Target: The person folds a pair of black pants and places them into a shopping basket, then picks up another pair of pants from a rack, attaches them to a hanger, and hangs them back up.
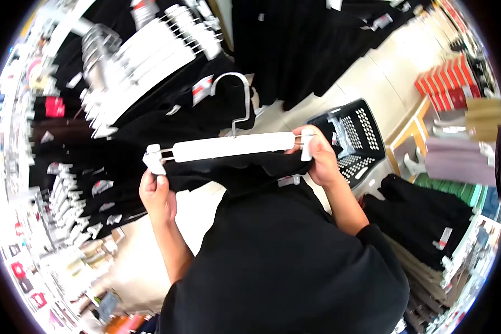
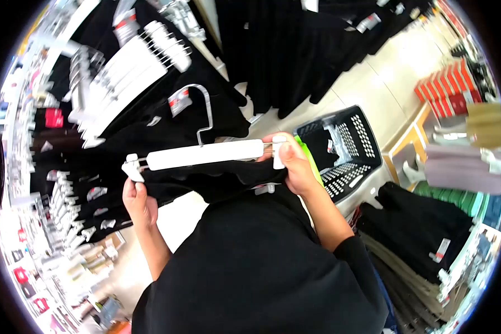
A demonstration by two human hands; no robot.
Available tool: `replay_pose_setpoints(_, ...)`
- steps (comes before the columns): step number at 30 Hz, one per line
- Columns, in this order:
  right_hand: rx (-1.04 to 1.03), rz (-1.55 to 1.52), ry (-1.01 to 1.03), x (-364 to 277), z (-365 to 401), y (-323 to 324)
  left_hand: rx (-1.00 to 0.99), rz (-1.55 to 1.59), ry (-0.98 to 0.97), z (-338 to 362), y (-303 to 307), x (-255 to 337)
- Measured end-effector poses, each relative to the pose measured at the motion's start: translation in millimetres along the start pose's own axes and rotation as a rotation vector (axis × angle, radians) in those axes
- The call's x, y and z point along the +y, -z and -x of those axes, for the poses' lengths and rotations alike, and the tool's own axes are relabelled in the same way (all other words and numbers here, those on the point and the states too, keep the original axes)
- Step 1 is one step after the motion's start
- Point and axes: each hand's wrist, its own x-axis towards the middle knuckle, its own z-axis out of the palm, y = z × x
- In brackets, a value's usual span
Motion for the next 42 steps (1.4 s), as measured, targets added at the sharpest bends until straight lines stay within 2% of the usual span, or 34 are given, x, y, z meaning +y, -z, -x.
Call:
replay_pose_setpoints(3, 0.009, 0.096, -0.011, -1.5, 1.2, -15.5, -0.008, 0.045, -0.030, -1.2, 4.4, 3.4)
replay_pose_setpoints(6, -0.029, 0.064, -0.036, -3.1, 0.2, -31.6, -0.008, 0.069, -0.024, 1.7, 16.4, 4.6)
replay_pose_setpoints(9, -0.013, 0.123, 0.016, -1.4, -7.1, -37.4, -0.014, 0.088, -0.003, -0.1, 26.7, 11.0)
replay_pose_setpoints(13, -0.046, 0.134, 0.126, -25.8, -36.2, -59.6, -0.034, 0.066, -0.099, -10.9, 25.8, 39.3)
replay_pose_setpoints(16, -0.128, 0.161, 0.187, -49.3, -61.4, -82.6, 0.004, 0.073, -0.265, -20.8, 20.1, 63.4)
replay_pose_setpoints(17, -0.121, 0.211, 0.223, -58.4, -68.8, -93.0, 0.033, 0.056, -0.242, -21.2, 23.4, 68.6)
replay_pose_setpoints(20, -0.190, 0.193, 0.187, -75.2, -82.9, -111.9, 0.088, 0.052, -0.275, -22.9, 26.8, 75.5)
replay_pose_setpoints(24, -0.260, 0.202, 0.131, -60.5, -95.3, -107.3, 0.153, 0.078, -0.273, -16.3, 31.5, 62.2)
replay_pose_setpoints(32, -0.290, 0.252, 0.055, -46.8, -110.1, -108.4, 0.185, 0.063, -0.275, -22.8, 38.9, 47.3)
replay_pose_setpoints(35, -0.267, 0.324, 0.100, -47.4, -124.8, -114.4, 0.202, 0.086, -0.238, -35.9, 36.9, 47.8)
replay_pose_setpoints(37, -0.287, 0.273, 0.065, -44.6, -137.2, -113.8, 0.263, 0.068, -0.249, -44.8, 32.3, 50.9)
replay_pose_setpoints(42, -0.228, 0.298, 0.034, -26.7, -166.9, -102.5, 0.237, 0.058, -0.185, -63.6, 40.3, 35.0)
